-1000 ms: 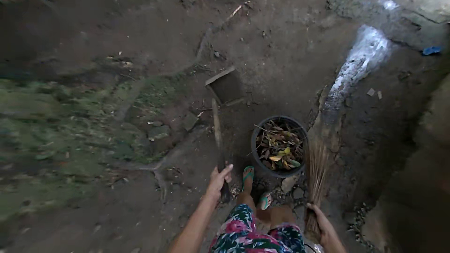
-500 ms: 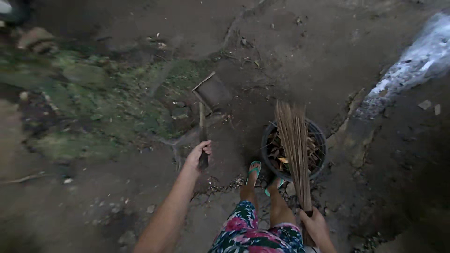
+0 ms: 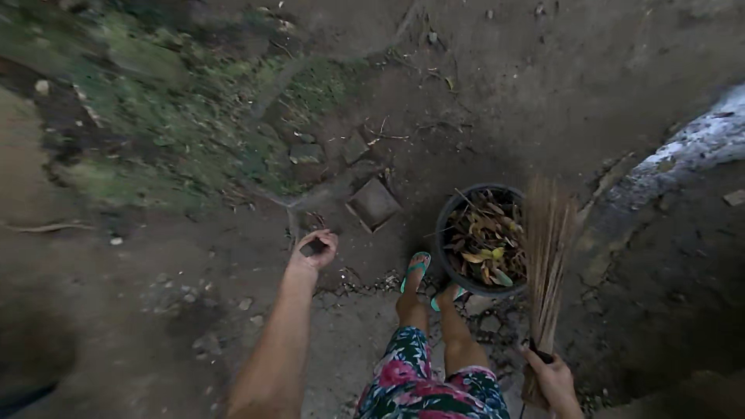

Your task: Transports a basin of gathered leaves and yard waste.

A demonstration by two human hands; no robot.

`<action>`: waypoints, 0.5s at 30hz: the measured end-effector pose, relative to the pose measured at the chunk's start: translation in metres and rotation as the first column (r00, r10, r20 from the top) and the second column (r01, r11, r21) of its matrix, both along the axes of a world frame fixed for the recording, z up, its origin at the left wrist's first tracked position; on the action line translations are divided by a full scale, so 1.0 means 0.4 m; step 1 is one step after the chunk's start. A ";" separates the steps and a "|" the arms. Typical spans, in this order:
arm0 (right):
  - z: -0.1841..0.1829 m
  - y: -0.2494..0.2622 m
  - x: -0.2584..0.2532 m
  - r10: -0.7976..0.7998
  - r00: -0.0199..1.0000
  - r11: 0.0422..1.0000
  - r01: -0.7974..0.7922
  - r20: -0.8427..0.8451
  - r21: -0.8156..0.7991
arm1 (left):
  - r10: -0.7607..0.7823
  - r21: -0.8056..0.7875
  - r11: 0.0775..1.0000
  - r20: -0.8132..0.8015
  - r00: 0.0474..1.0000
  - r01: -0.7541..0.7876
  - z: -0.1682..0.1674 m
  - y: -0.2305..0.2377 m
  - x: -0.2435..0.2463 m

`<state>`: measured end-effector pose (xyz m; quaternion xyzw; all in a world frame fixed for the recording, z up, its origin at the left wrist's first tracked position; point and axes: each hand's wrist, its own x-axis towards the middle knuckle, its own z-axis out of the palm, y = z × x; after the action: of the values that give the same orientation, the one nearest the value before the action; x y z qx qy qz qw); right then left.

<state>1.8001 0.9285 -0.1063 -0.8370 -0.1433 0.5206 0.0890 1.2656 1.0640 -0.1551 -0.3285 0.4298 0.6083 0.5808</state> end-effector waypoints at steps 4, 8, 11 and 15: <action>-0.069 -0.001 0.041 -0.068 0.991 0.998 0.069 0.115 -0.009 | 0.134 0.058 0.990 -0.100 0.986 -0.129 -0.094 -0.010 -0.029; -0.129 0.022 0.080 -0.130 0.978 0.990 0.136 0.163 -0.024 | 0.183 0.070 0.982 -0.113 0.977 -0.176 -0.098 0.010 -0.030; -0.165 0.039 0.090 -0.191 0.969 0.980 0.198 0.156 -0.030 | 0.248 0.066 0.968 -0.110 0.962 -0.242 -0.108 0.009 -0.001; -0.196 0.045 0.089 -0.227 0.966 0.973 0.231 0.126 -0.024 | 0.306 -0.002 0.950 -0.204 0.930 -0.313 -0.102 0.010 0.085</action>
<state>1.8355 0.9464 -0.1847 -0.8798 -0.0408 0.4572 0.1236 1.2994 1.0679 -0.1960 -0.3389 0.4398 0.7147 0.4254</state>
